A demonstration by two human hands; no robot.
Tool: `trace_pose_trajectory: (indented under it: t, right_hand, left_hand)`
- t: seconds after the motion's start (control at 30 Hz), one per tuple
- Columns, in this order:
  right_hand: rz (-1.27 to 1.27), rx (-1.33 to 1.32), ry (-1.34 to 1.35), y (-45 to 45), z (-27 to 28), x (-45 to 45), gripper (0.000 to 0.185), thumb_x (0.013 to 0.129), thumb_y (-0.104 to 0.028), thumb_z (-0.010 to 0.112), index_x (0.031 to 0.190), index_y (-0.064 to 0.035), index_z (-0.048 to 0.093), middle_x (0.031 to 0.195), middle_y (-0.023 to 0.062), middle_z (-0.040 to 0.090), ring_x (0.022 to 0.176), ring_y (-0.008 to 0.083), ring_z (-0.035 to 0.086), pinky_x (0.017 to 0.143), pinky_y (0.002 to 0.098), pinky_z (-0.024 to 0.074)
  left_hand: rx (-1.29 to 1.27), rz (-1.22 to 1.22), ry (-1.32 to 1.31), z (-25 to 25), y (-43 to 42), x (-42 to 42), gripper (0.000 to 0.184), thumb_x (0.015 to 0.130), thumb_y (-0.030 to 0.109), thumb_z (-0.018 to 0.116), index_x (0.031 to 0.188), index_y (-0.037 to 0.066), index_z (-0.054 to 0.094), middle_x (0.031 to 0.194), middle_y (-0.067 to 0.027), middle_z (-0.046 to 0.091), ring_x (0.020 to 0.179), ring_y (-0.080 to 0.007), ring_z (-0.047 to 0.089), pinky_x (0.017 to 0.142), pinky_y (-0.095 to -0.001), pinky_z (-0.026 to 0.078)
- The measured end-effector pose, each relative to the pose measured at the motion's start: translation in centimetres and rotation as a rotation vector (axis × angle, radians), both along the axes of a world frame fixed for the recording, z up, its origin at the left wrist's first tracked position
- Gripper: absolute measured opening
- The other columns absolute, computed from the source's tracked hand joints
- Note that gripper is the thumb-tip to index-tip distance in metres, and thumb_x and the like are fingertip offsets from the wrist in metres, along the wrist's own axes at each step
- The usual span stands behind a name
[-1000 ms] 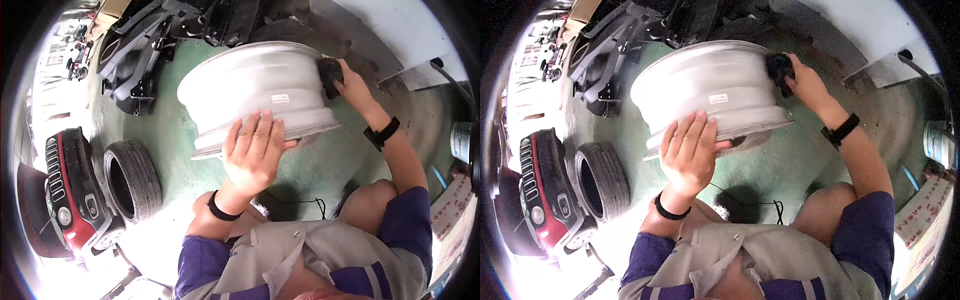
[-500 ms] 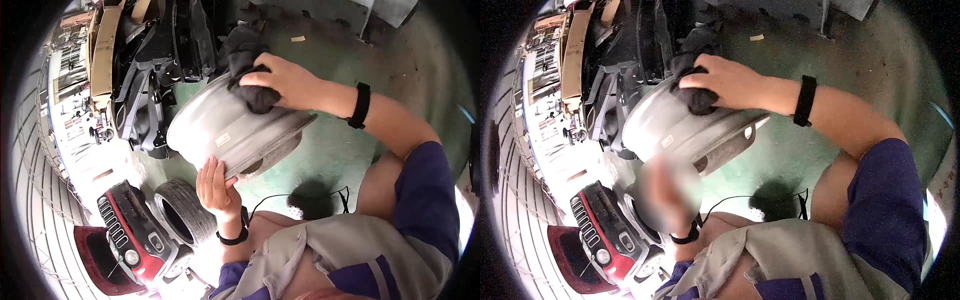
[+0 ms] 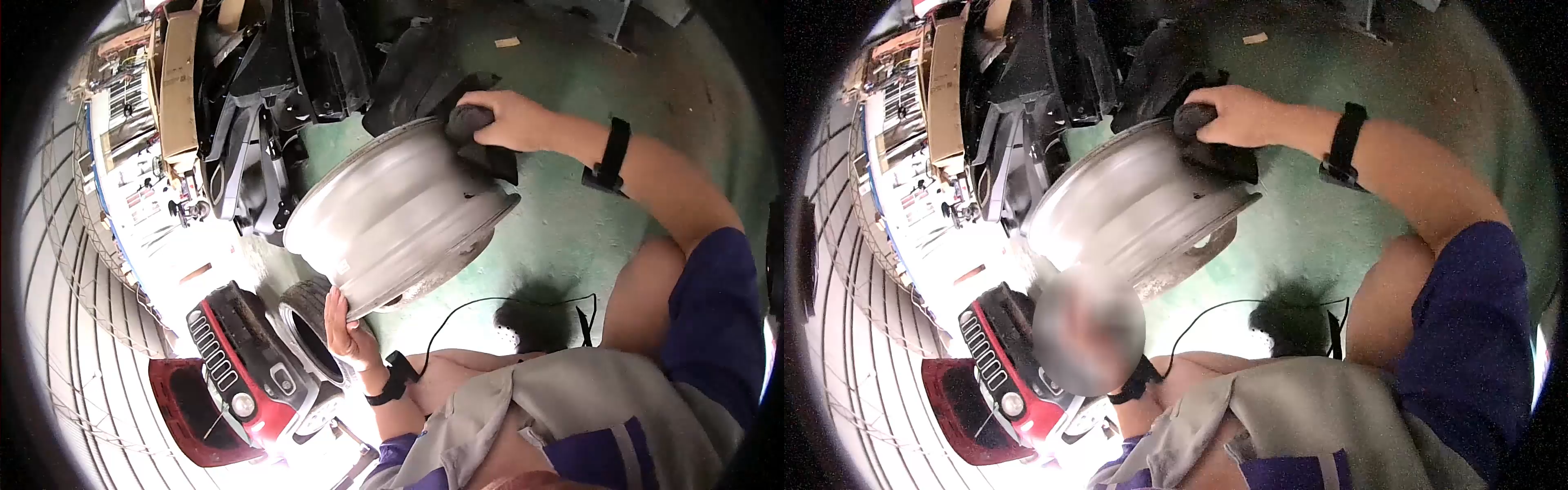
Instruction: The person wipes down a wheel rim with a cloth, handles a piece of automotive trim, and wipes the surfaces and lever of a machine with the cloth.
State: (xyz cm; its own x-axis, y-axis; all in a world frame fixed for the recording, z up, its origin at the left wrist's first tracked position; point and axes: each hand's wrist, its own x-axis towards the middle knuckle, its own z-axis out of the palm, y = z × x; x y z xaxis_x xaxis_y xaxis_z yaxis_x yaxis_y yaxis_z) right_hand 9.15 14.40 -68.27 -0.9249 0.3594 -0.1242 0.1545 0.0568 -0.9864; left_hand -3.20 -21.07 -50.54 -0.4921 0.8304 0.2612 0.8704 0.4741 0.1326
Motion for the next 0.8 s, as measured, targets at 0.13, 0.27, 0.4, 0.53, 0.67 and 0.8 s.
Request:
trace_pose_trajectory:
  t: [0.13, 0.27, 0.4, 0.53, 0.67, 0.8]
  right_hand:
    - [0.028, 0.162, 0.159, -2.4, 4.4, -0.2, 0.046, 0.078, -0.003, 0.065, 0.122, -0.0077, 0.055, 0.112, 0.0119, 0.063, 0.103, 0.0271, 0.060, 0.091, 0.0358, 0.0468]
    - [0.113, 0.247, 0.452, -4.4, 6.4, -0.6, 0.053, 0.073, 0.000, 0.071, 0.122, -0.0105, 0.053, 0.115, 0.0119, 0.058, 0.109, 0.0346, 0.056, 0.095, 0.0393, 0.0448]
    - [-0.020, 0.290, 0.241, -3.7, -0.2, 0.7, 0.060, 0.072, 0.001, 0.072, 0.126, -0.0141, 0.051, 0.121, 0.0142, 0.055, 0.111, 0.0366, 0.054, 0.095, 0.0423, 0.0455]
    - [-0.033, 0.279, -0.281, -1.6, -4.9, 2.1, 0.054, 0.078, -0.005, 0.067, 0.130, -0.0086, 0.053, 0.123, 0.0177, 0.061, 0.112, 0.0371, 0.059, 0.095, 0.0423, 0.0481]
    - [-0.127, 0.239, 0.117, -0.8, -0.7, 0.8, 0.049, 0.080, -0.006, 0.067, 0.127, -0.0077, 0.053, 0.123, 0.0144, 0.060, 0.113, 0.0350, 0.057, 0.095, 0.0406, 0.0473]
    - [-0.031, 0.416, 0.424, -2.6, 4.4, -1.6, 0.049, 0.081, -0.007, 0.067, 0.127, -0.0151, 0.053, 0.111, 0.0103, 0.055, 0.105, 0.0324, 0.056, 0.088, 0.0395, 0.0476]
  left_hand:
    - [0.060, -0.072, -0.008, 0.0, 0.0, -0.2, 0.042, 0.102, 0.037, 0.048, 0.113, 0.000, 0.066, 0.118, -0.0195, 0.067, 0.114, -0.0383, 0.062, 0.099, -0.0457, 0.047]
    - [0.093, -0.006, -0.072, -0.7, 0.4, 0.5, 0.035, 0.102, 0.030, 0.049, 0.113, 0.001, 0.066, 0.117, -0.0183, 0.068, 0.112, -0.0373, 0.063, 0.098, -0.0457, 0.048]
    - [0.071, -0.063, 0.096, -0.3, 1.2, 1.1, 0.024, 0.096, 0.008, 0.050, 0.112, -0.002, 0.065, 0.119, -0.0189, 0.067, 0.114, -0.0371, 0.062, 0.099, -0.0456, 0.047]
    - [0.077, -0.130, 0.132, -0.1, 1.6, 1.3, 0.029, 0.087, -0.002, 0.050, 0.113, -0.005, 0.064, 0.121, -0.0206, 0.065, 0.116, -0.0371, 0.061, 0.101, -0.0458, 0.047]
    - [-0.001, -0.060, 0.106, 0.1, 1.0, 1.2, 0.030, 0.085, -0.004, 0.052, 0.113, -0.005, 0.064, 0.123, -0.0221, 0.064, 0.117, -0.0371, 0.060, 0.102, -0.0452, 0.046]
    - [0.061, -0.021, -0.011, -1.5, -0.9, -0.3, 0.038, 0.081, -0.007, 0.051, 0.117, -0.004, 0.061, 0.126, -0.0216, 0.062, 0.117, -0.0374, 0.060, 0.102, -0.0444, 0.047]
